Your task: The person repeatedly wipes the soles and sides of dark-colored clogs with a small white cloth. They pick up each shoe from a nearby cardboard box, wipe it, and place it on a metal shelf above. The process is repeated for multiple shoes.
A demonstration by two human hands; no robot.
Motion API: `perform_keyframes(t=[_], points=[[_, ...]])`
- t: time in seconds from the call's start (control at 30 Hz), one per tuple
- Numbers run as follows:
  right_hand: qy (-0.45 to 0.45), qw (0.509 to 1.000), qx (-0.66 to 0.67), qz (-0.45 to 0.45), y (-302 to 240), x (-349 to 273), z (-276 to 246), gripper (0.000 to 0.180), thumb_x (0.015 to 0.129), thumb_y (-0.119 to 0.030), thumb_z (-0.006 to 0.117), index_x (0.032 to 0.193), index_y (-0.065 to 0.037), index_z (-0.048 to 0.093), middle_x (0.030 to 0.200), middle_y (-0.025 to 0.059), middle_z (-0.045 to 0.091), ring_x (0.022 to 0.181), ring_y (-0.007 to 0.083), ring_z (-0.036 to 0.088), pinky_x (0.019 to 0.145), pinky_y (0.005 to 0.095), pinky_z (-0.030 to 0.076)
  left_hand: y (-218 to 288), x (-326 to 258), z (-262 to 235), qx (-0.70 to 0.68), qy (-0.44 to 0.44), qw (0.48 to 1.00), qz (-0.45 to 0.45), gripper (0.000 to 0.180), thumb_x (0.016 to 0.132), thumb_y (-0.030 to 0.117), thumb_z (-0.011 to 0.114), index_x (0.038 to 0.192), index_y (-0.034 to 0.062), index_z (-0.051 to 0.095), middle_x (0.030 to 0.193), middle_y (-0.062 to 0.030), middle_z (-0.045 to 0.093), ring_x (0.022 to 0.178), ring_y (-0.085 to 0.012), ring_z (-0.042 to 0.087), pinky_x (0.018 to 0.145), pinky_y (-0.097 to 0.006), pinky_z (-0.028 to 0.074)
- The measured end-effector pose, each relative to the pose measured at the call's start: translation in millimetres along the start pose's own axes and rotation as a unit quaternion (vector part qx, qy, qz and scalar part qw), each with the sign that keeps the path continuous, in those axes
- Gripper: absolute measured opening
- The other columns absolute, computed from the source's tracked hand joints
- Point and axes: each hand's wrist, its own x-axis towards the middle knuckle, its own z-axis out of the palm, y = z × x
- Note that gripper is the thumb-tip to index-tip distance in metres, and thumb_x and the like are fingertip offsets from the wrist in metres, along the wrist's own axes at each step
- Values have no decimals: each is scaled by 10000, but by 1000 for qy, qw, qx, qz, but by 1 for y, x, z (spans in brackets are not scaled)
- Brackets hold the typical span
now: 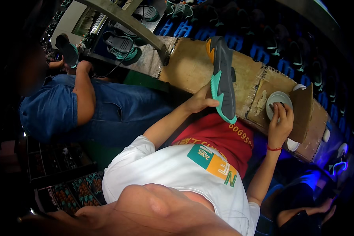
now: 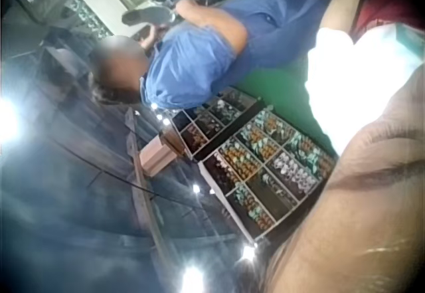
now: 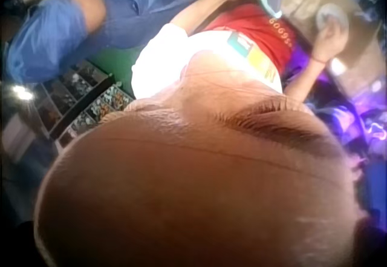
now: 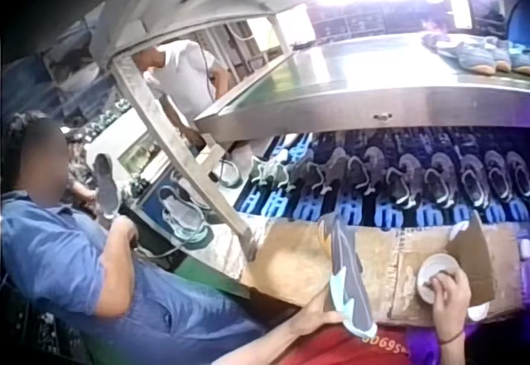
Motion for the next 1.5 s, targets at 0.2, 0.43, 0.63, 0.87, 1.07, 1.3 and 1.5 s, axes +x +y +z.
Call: perform_keyframes(t=[0.2, 0.43, 0.63, 0.87, 1.07, 1.3, 1.5], points=[[6, 1000, -16, -12, 3, 9, 3, 118, 904, -97, 643, 985, -37, 704, 1020, 172, 632, 923, 348, 624, 785, 398, 502, 1, 4, -2, 68, -12, 997, 31, 1093, 718, 151, 816, 1528, 29, 91, 1475, -112, 302, 1354, -233, 324, 1129, -371, 280], [-11, 1000, -16, 5, -2, 4, 1, 117, 900, -97, 646, 986, -46, 709, 1020, 164, 634, 927, 334, 630, 790, 383, 504, -2, 0, 9, 169, -10, 985, 41, 1221, 646, 252, 882, 1518, -29, 75, 1525, -176, 240, 1415, -279, 240, 1161, -373, 214], [-2, 999, -30, -16, -2, 6, -8, 119, 907, -96, 637, 991, -48, 705, 1012, 143, 638, 928, 312, 634, 804, 361, 501, 0, 2, 24, 184, -7, 983, 23, 1190, 631, 230, 886, 1506, -23, 121, 1478, -174, 307, 1381, -283, 305, 1135, -377, 278], [29, 999, -34, -9, -2, 10, -4, 112, 824, -86, 699, 931, -54, 697, 965, 164, 636, 876, 341, 627, 753, 401, 502, 1, 0, 19, 190, -35, 979, 61, 928, 648, 60, 842, 1404, 16, 305, 1272, -102, 486, 1190, -219, 514, 1024, -367, 416], [17, 998, -53, -21, 10, 7, 4, 98, 824, -100, 692, 911, -56, 698, 944, 135, 633, 869, 329, 621, 759, 408, 495, -3, -1, 25, 159, -5, 987, 35, 904, 634, 71, 833, 1379, 17, 322, 1258, -111, 497, 1173, -223, 527, 1009, -364, 429], [14, 998, -52, -32, 12, 6, 6, 98, 819, -107, 690, 904, -61, 703, 948, 132, 633, 863, 335, 614, 774, 420, 487, -4, 4, 27, 161, -8, 985, 59, 907, 635, 88, 838, 1379, 14, 323, 1261, -114, 497, 1172, -231, 530, 1001, -373, 438], [19, 999, -30, -32, 1, 14, -14, 84, 823, -92, 676, 894, -54, 701, 922, 128, 634, 848, 329, 617, 767, 415, 489, 9, 18, 43, 148, -16, 984, 97, 847, 640, 90, 829, 1351, -3, 378, 1240, -122, 533, 1144, -229, 555, 979, -371, 457]])
